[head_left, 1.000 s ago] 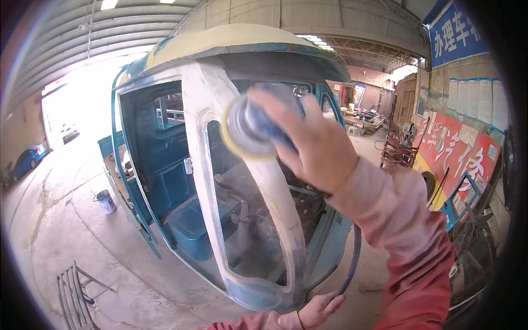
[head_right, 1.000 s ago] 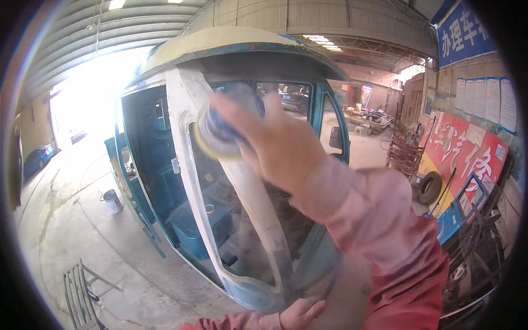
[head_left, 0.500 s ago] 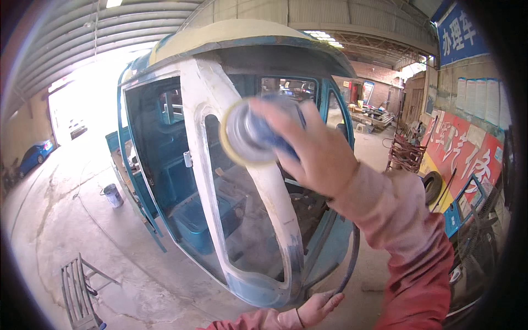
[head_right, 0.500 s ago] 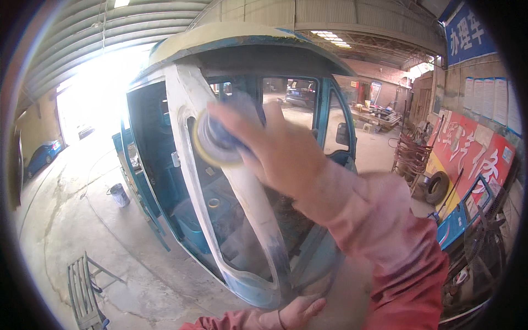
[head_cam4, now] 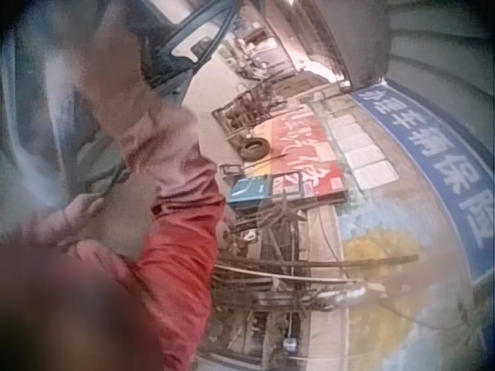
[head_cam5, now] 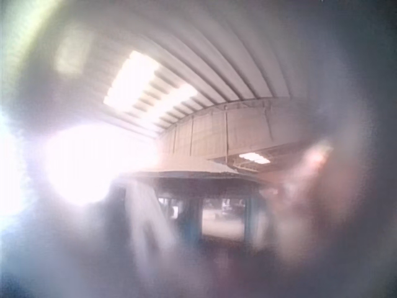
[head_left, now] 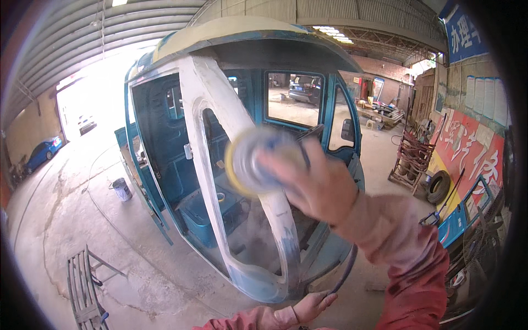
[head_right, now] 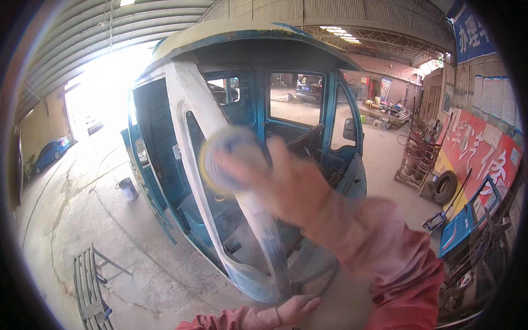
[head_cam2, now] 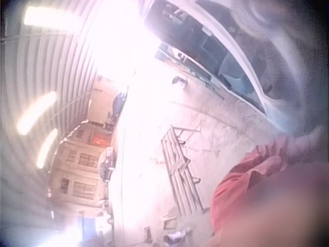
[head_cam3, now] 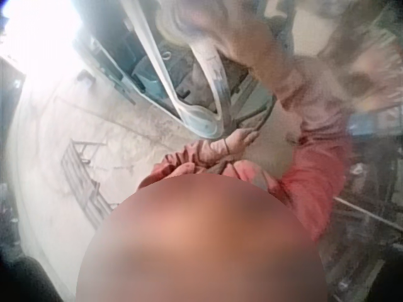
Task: The person uses a pneumatic orbital sander to sand the white primer on a teal vehicle door frame in a workshop. They move the sander along the door's vertical and horizontal edges, then briefly stop to replace the sanding disc before resuming sanding.
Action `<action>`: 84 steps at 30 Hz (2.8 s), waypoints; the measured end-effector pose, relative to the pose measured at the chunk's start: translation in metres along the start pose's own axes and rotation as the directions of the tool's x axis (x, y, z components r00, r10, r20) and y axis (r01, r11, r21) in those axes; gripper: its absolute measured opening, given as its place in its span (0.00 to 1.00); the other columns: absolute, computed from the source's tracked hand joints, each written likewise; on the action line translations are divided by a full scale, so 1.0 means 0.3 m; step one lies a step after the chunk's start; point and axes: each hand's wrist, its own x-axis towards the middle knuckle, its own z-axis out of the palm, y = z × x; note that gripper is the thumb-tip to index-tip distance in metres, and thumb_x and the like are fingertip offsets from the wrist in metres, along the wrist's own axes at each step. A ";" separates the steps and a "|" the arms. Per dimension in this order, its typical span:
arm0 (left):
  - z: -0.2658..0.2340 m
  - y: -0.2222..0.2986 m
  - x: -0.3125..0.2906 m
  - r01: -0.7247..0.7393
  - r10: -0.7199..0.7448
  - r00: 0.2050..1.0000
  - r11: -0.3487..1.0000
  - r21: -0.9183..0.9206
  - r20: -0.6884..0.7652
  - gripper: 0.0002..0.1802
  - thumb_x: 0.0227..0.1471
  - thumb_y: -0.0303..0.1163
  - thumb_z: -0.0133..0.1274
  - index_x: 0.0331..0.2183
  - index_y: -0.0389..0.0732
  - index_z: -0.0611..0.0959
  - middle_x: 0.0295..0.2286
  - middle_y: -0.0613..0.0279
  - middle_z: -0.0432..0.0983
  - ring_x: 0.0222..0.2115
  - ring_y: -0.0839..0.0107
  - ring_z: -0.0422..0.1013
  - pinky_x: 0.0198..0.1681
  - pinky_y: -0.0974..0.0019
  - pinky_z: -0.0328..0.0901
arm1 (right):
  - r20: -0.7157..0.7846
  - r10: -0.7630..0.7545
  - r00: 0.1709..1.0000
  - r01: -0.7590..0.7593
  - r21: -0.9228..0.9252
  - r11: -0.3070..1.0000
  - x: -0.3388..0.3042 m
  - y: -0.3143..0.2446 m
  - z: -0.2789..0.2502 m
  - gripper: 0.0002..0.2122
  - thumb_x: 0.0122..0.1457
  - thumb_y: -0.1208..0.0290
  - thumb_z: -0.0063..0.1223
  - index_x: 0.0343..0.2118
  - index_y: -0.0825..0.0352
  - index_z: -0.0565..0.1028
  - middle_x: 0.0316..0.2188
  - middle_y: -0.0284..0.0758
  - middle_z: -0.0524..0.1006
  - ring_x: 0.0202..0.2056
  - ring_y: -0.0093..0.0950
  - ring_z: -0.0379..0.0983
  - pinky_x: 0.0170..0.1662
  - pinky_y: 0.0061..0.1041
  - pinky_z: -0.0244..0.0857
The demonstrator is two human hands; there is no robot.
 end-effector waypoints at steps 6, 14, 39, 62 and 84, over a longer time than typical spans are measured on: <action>-0.015 0.065 -0.023 0.021 -0.021 1.000 0.998 0.061 -0.008 0.26 0.69 0.52 0.44 0.39 0.36 0.80 0.28 0.48 0.77 0.28 0.54 0.71 0.38 0.57 0.67 | 0.022 0.049 0.999 -0.051 0.105 0.993 -0.037 0.040 -0.006 0.32 0.54 0.70 0.64 0.62 0.38 0.70 0.42 0.43 0.71 0.28 0.38 0.79 0.26 0.36 0.76; 0.006 0.098 -0.026 -0.024 0.025 0.999 1.000 0.018 -0.037 0.27 0.70 0.52 0.44 0.38 0.36 0.80 0.26 0.52 0.75 0.28 0.63 0.69 0.37 0.60 0.67 | -0.013 -0.084 0.996 0.085 0.039 0.996 -0.049 0.013 -0.008 0.35 0.52 0.72 0.66 0.63 0.39 0.68 0.39 0.43 0.70 0.27 0.40 0.78 0.27 0.37 0.76; -0.150 0.166 -0.063 -0.486 0.578 0.807 0.766 0.420 -0.120 0.14 0.68 0.38 0.51 0.34 0.37 0.80 0.23 0.58 0.73 0.26 0.72 0.68 0.31 0.61 0.67 | -0.082 0.069 0.994 -0.054 0.173 0.983 0.279 0.066 -0.032 0.37 0.54 0.75 0.62 0.68 0.50 0.60 0.47 0.49 0.73 0.39 0.53 0.77 0.42 0.44 0.75; -0.269 0.354 -0.139 -0.206 0.196 0.959 0.978 -0.027 -0.205 0.17 0.69 0.41 0.48 0.34 0.38 0.80 0.21 0.66 0.71 0.21 0.76 0.68 0.24 0.66 0.65 | -0.031 0.053 0.998 -0.053 0.017 0.998 0.484 0.063 0.003 0.39 0.58 0.71 0.61 0.71 0.43 0.56 0.35 0.51 0.71 0.33 0.53 0.76 0.40 0.44 0.74; -0.182 0.287 -0.150 -0.110 0.093 0.988 0.985 -0.136 -0.126 0.15 0.68 0.38 0.49 0.32 0.37 0.79 0.23 0.54 0.74 0.24 0.61 0.69 0.30 0.59 0.66 | -0.074 0.092 0.993 -0.081 0.144 0.986 0.350 0.055 -0.032 0.34 0.59 0.70 0.59 0.69 0.46 0.60 0.40 0.52 0.74 0.37 0.55 0.76 0.41 0.45 0.72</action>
